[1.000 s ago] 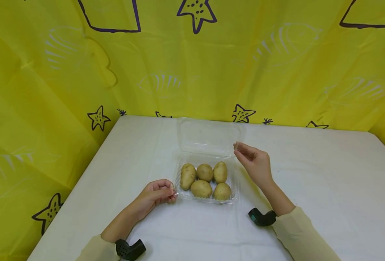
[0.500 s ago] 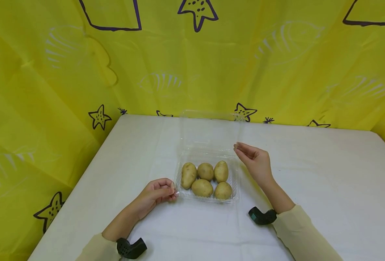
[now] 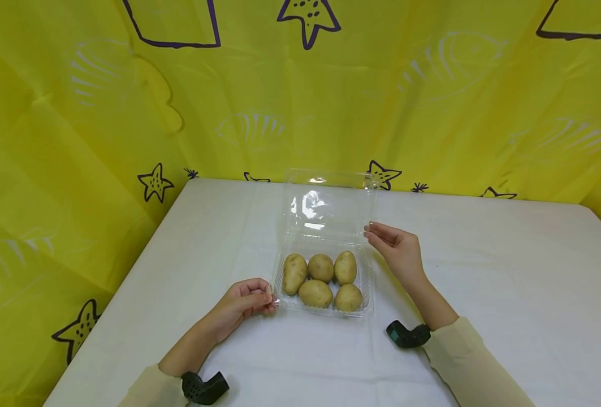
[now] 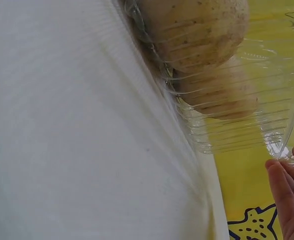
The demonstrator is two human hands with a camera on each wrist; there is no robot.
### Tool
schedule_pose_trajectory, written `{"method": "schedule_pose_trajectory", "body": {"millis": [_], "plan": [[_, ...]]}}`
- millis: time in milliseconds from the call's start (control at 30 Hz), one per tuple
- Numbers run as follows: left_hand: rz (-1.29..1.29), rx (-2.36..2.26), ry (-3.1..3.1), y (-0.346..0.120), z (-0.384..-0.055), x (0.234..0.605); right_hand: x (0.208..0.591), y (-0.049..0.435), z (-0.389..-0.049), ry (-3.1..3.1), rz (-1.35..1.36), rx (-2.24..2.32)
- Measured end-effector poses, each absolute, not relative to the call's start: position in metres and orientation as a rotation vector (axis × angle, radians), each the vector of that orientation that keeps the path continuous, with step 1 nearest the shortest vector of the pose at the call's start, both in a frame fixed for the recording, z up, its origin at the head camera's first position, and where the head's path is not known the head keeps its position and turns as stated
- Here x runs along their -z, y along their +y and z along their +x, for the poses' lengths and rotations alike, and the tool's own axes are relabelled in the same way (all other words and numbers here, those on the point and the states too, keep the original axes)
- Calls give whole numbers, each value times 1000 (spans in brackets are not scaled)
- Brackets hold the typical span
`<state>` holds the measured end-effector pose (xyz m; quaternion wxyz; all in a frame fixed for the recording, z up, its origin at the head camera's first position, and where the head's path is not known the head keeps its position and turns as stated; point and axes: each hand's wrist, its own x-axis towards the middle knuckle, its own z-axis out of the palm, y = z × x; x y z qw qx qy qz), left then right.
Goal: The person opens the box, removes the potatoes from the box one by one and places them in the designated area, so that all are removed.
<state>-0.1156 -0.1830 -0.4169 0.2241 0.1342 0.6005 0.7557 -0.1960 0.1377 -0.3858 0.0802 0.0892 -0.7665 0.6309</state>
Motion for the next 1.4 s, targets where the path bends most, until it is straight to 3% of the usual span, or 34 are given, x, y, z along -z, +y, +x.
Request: {"method": "schedule_pose_trajectory", "body": {"millis": [1400], "plan": [[394,-2098,1641,-184,-116,418,395,139,-199,-2297,-61,-2342]]}}
